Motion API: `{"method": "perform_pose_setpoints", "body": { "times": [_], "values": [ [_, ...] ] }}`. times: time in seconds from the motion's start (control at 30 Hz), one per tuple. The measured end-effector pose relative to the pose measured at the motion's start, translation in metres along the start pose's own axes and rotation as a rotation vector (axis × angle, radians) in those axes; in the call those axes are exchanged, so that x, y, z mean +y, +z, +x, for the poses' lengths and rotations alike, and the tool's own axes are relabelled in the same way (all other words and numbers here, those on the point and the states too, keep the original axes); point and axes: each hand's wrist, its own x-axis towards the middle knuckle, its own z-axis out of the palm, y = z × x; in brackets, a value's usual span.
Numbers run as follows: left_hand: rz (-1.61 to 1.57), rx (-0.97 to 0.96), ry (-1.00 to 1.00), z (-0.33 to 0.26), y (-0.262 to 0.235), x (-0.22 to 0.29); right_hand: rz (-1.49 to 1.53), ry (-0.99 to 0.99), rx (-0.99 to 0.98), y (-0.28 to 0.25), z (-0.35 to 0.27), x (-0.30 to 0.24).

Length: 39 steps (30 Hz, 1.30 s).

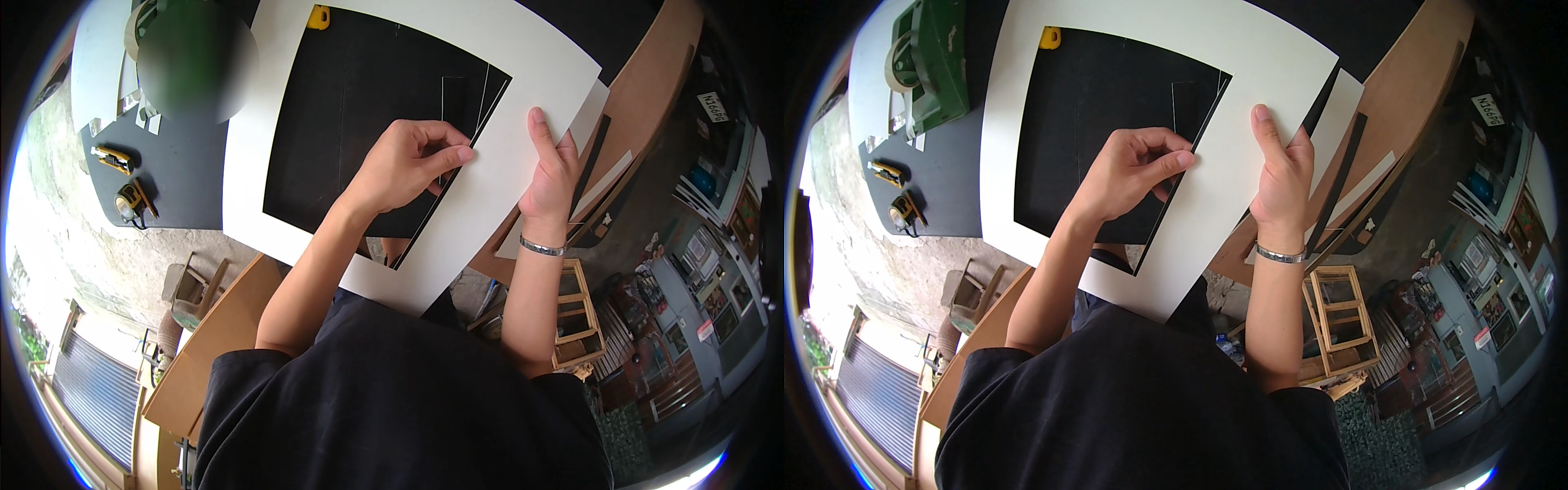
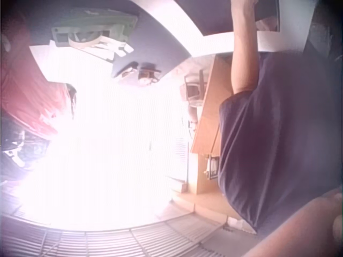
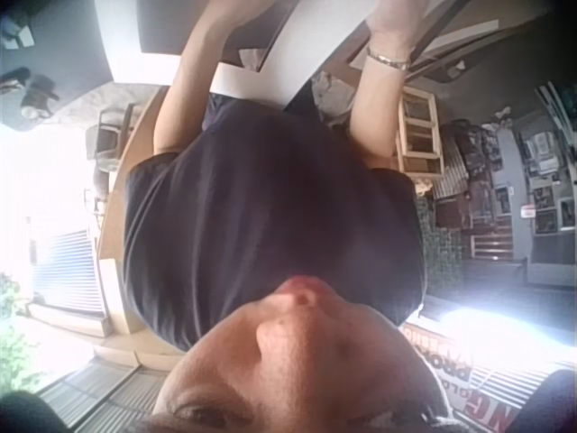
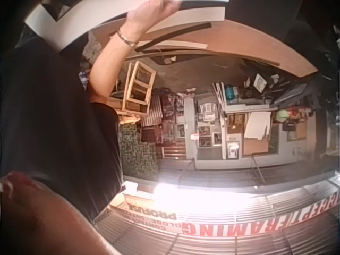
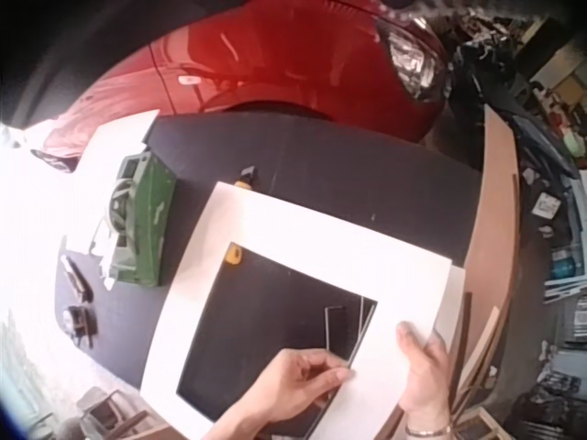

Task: The person assembles a picture frame by cutting black and white strips with a utility knife and fitting them into the corners of a white frame. The person repeatedly measures, cuts, and adjusts the strips to fit the frame's inner edges.

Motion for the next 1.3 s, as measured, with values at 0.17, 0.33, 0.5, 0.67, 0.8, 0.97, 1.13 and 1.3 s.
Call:
{"method": "perform_pose_setpoints", "body": {
  "times": [0.17,0.33,0.5,0.67,0.8,0.97,1.13,1.3],
  "values": [
    [0.001,0.001,0.006,0.0000,0.0010,0.0013,-0.007,0.007,-0.008,0.0008,0.0003,-0.0015],
    [-0.002,0.001,0.018,0.0008,0.0013,-0.0012,-0.014,-0.002,-0.008,0.0004,0.0010,-0.0011],
    [0.011,0.001,0.015,0.0014,0.0008,-0.0005,-0.017,-0.018,-0.027,-0.0016,0.0023,0.0005],
    [0.009,0.003,0.012,0.0015,0.0021,0.0011,-0.013,-0.010,-0.022,-0.0028,0.0021,0.0005],
    [0.006,0.002,0.015,0.0019,0.0025,0.0010,-0.017,-0.005,-0.015,-0.0016,0.0009,-0.0014],
    [0.005,0.011,0.015,0.0019,0.0035,0.0013,-0.019,-0.007,-0.025,-0.0039,0.0023,-0.0001],
    [0.012,0.013,0.017,0.0023,0.0041,0.0018,-0.008,-0.006,-0.040,-0.0065,0.0046,0.0017],
    [0.034,0.015,0.008,0.0035,0.0036,0.0024,0.000,0.002,-0.047,-0.0057,0.0047,0.0002]
  ]
}}
